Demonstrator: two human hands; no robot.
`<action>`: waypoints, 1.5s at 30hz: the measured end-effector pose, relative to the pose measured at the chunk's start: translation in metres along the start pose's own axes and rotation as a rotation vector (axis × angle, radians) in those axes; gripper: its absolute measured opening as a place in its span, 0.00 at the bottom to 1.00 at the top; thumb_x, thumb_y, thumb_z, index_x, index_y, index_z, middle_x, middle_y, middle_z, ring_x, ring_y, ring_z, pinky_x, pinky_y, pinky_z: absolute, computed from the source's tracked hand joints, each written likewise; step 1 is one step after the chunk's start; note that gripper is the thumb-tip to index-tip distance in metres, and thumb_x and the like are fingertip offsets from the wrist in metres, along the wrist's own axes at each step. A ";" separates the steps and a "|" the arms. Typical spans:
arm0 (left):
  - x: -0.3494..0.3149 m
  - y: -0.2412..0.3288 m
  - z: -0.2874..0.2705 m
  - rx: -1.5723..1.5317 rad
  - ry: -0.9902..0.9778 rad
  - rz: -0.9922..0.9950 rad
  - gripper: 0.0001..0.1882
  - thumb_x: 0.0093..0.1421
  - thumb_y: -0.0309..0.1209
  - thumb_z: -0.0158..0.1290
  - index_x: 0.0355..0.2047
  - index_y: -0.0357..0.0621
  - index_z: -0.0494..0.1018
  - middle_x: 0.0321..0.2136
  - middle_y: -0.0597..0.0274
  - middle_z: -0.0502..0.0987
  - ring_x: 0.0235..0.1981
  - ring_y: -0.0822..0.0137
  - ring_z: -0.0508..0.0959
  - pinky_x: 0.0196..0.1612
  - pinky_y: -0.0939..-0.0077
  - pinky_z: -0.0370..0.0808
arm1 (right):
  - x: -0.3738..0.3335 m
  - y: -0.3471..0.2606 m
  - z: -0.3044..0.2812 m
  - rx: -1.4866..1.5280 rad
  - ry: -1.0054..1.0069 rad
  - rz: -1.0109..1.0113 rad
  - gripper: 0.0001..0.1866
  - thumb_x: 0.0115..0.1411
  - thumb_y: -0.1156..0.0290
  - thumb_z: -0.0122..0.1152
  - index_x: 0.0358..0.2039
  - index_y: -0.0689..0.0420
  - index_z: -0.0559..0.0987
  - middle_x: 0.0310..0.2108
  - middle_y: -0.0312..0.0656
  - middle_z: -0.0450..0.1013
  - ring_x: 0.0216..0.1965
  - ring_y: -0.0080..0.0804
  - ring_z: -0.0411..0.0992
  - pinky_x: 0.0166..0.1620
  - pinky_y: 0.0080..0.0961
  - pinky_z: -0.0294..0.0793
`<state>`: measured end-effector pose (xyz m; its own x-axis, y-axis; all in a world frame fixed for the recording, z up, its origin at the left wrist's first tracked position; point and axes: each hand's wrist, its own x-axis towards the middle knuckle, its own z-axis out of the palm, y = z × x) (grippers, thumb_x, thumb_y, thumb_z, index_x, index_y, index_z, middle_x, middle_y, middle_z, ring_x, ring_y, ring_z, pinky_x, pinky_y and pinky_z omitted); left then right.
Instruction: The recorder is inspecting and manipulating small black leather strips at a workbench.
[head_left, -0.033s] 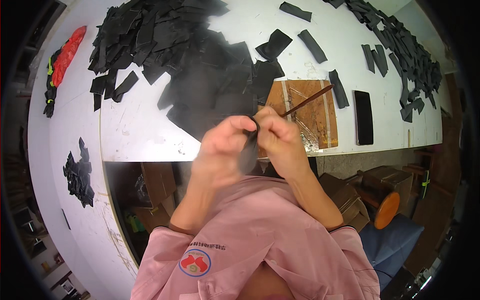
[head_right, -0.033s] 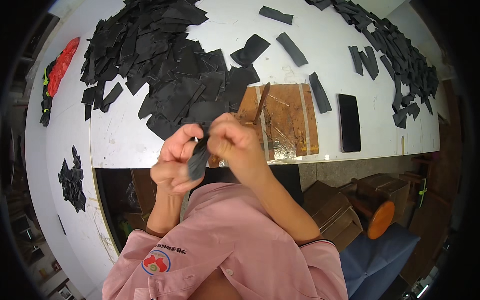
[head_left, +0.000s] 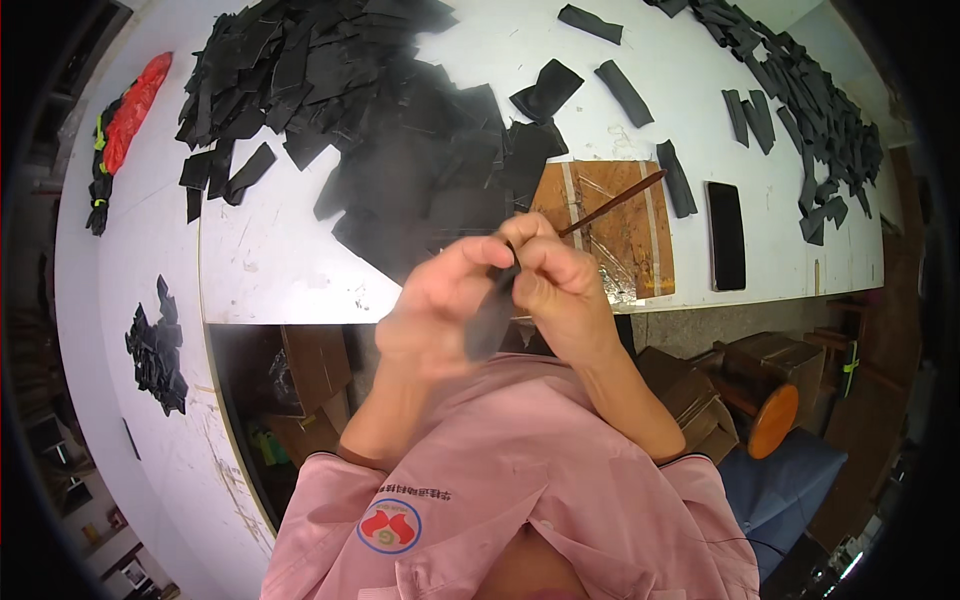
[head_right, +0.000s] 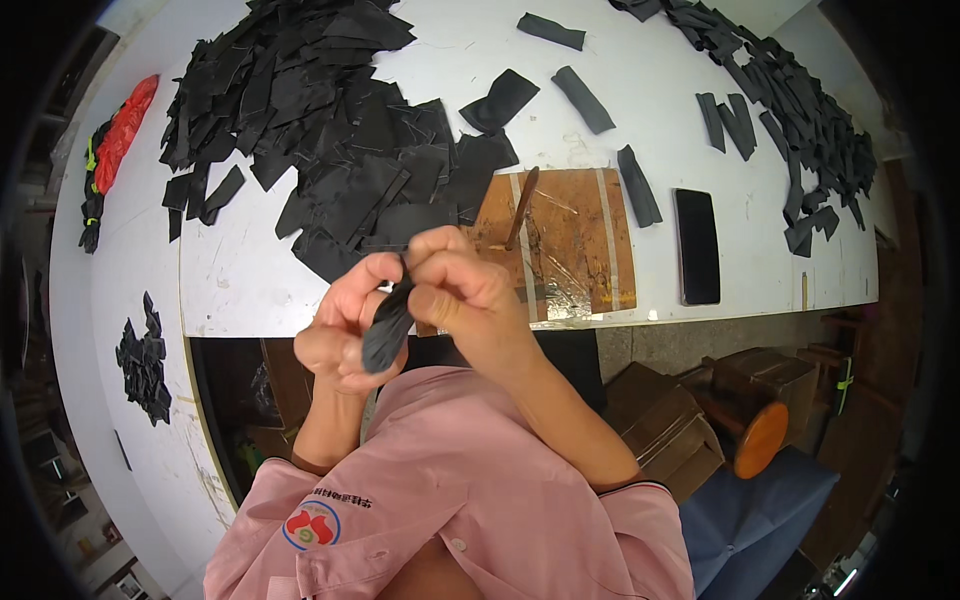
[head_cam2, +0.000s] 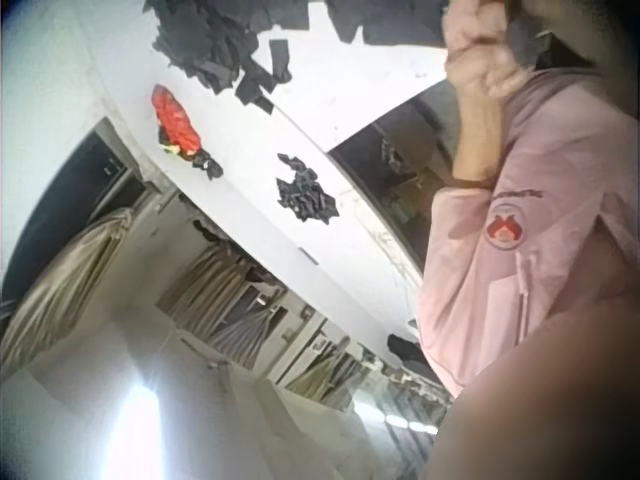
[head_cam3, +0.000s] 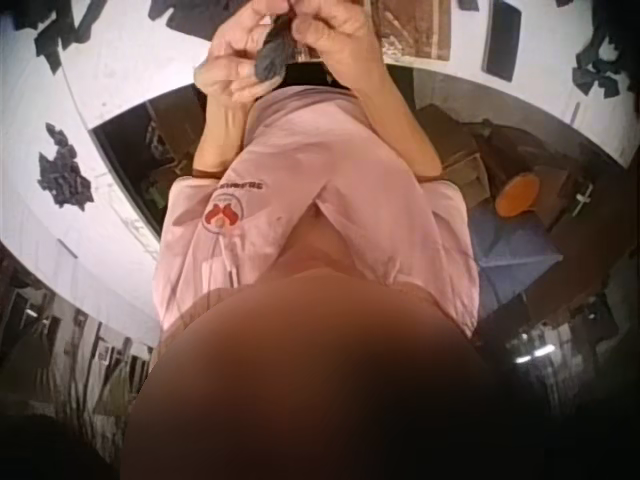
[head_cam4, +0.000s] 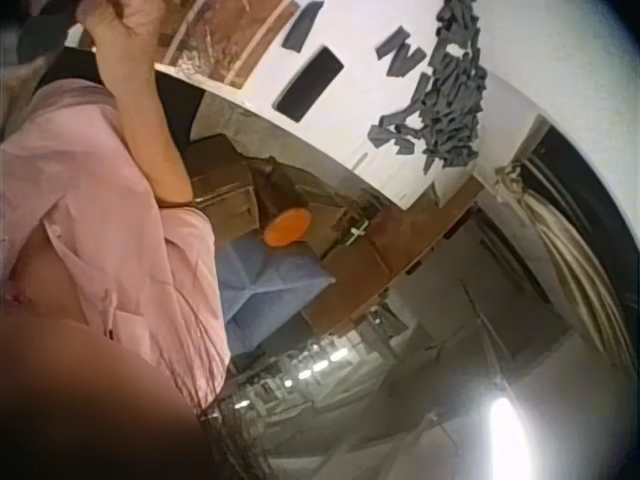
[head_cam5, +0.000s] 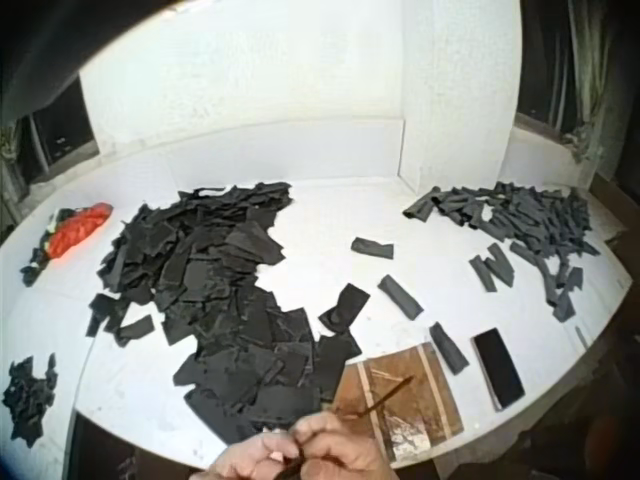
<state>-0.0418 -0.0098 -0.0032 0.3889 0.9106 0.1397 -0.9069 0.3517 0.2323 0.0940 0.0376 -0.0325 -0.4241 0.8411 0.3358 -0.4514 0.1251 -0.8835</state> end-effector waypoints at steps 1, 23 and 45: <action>0.001 -0.001 0.006 -0.005 -0.002 -0.005 0.24 0.45 0.13 0.44 0.45 0.31 0.59 0.22 0.64 0.69 0.09 0.81 0.62 0.08 0.87 0.56 | 0.001 -0.003 -0.001 -0.005 0.005 0.001 0.09 0.54 0.71 0.54 0.21 0.62 0.70 0.28 0.37 0.66 0.25 0.18 0.62 0.29 0.13 0.62; 0.093 0.005 0.057 0.106 -0.278 0.010 0.21 0.50 0.18 0.47 0.45 0.30 0.56 0.29 0.43 0.72 0.11 0.76 0.65 0.12 0.83 0.63 | 0.043 -0.152 -0.006 -0.477 0.012 -0.015 0.10 0.50 0.69 0.55 0.19 0.61 0.67 0.20 0.33 0.59 0.22 0.18 0.54 0.26 0.14 0.51; 0.083 -0.017 0.023 0.611 0.088 0.124 0.27 0.52 0.25 0.49 0.50 0.31 0.52 0.18 0.61 0.71 0.11 0.81 0.64 0.12 0.91 0.58 | 0.042 -0.062 -0.077 0.079 -0.126 0.288 0.11 0.56 0.68 0.51 0.19 0.57 0.69 0.16 0.28 0.60 0.19 0.14 0.58 0.22 0.11 0.58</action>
<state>0.0099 0.0546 0.0266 0.2482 0.9603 0.1276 -0.6775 0.0779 0.7314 0.1648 0.1058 0.0111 -0.6351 0.7634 0.1175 -0.3560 -0.1544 -0.9216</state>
